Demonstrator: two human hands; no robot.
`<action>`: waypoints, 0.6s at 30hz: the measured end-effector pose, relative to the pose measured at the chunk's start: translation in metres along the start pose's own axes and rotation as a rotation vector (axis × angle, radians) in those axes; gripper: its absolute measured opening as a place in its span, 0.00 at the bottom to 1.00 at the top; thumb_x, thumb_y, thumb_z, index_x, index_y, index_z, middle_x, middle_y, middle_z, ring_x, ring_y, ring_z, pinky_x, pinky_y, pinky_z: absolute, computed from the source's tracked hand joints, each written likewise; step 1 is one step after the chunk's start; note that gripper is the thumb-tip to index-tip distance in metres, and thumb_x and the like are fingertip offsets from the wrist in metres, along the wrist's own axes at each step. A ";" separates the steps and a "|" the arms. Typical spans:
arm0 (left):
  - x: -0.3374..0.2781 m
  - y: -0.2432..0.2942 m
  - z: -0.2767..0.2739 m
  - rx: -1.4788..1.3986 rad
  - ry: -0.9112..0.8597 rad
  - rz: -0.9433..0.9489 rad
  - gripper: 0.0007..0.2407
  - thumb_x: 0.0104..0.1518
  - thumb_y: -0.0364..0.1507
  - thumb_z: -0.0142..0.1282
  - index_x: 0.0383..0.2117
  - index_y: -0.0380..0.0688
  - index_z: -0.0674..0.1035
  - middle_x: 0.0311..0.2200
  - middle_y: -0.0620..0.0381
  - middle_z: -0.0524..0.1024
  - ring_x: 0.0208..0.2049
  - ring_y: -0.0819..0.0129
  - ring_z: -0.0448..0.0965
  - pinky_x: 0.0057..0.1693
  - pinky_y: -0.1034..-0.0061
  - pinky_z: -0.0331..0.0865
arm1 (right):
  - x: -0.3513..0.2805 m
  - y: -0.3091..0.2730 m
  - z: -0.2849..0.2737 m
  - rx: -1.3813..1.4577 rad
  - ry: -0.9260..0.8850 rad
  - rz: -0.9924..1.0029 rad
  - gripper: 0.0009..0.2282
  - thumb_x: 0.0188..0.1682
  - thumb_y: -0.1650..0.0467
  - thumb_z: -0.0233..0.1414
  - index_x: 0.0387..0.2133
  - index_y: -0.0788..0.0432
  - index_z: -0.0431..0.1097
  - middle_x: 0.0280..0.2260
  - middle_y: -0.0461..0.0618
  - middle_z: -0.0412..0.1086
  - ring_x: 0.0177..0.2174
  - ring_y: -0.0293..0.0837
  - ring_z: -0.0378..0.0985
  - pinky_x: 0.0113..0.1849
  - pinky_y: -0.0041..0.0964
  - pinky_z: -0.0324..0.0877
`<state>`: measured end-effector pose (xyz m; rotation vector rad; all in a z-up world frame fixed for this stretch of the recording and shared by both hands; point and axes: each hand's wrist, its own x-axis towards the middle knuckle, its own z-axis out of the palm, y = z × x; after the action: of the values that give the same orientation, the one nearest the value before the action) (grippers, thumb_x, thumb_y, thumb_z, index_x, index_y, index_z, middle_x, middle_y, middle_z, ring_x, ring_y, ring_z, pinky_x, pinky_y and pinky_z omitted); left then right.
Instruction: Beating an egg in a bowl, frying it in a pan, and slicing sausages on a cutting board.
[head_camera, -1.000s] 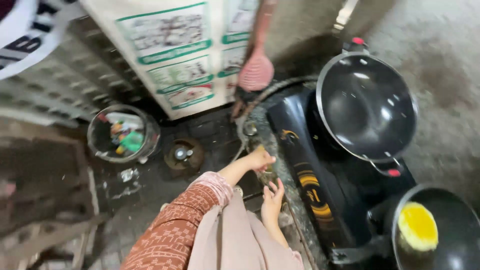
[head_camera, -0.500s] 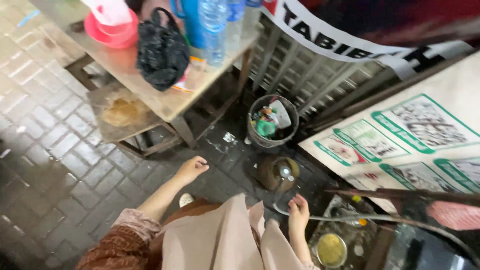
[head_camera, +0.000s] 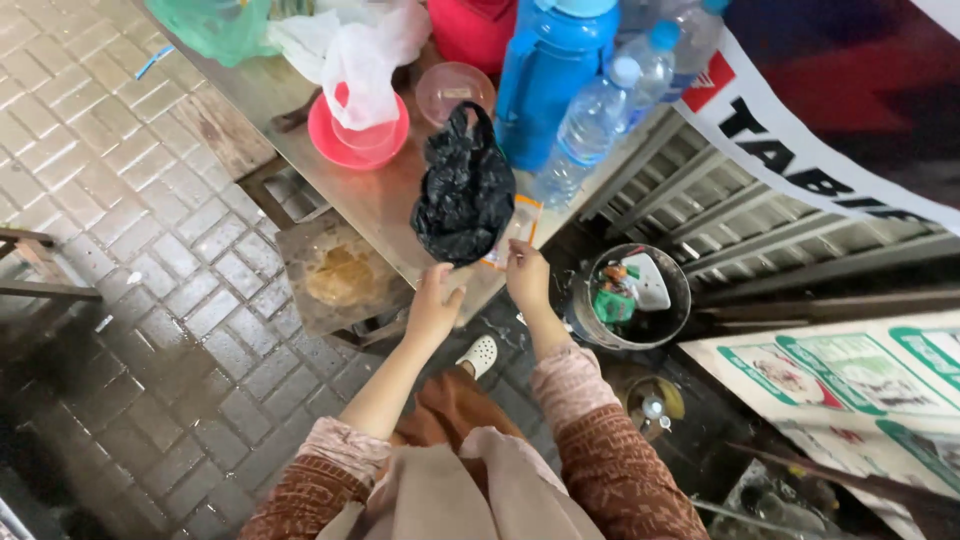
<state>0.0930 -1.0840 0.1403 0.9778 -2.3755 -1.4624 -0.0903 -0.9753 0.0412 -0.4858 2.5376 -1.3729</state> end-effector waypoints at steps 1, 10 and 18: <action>0.009 0.009 -0.010 -0.003 0.014 -0.012 0.19 0.60 0.31 0.57 0.57 0.43 0.70 0.51 0.38 0.71 0.56 0.42 0.72 0.62 0.53 0.68 | 0.021 0.013 0.012 -0.002 -0.018 -0.007 0.13 0.48 0.76 0.53 0.45 0.54 0.78 0.39 0.57 0.79 0.38 0.53 0.84 0.39 0.44 0.79; 0.114 0.011 -0.039 0.084 -0.214 -0.230 0.36 0.64 0.44 0.52 0.73 0.49 0.45 0.68 0.27 0.46 0.68 0.35 0.57 0.64 0.47 0.66 | 0.127 0.100 0.064 0.250 -0.360 0.015 0.23 0.45 0.76 0.52 0.56 0.56 0.62 0.42 0.59 0.76 0.47 0.55 0.78 0.55 0.47 0.66; 0.137 -0.015 -0.045 0.246 -0.345 -0.199 0.29 0.64 0.40 0.54 0.69 0.47 0.56 0.65 0.25 0.52 0.57 0.34 0.73 0.53 0.52 0.79 | 0.115 0.029 0.040 0.288 -0.665 0.094 0.27 0.49 0.76 0.50 0.62 0.48 0.54 0.41 0.65 0.75 0.37 0.62 0.81 0.39 0.56 0.79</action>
<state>0.0156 -1.2059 0.1261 1.1246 -2.8304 -1.5409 -0.1880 -1.0358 -0.0085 -0.6272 1.7806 -1.2470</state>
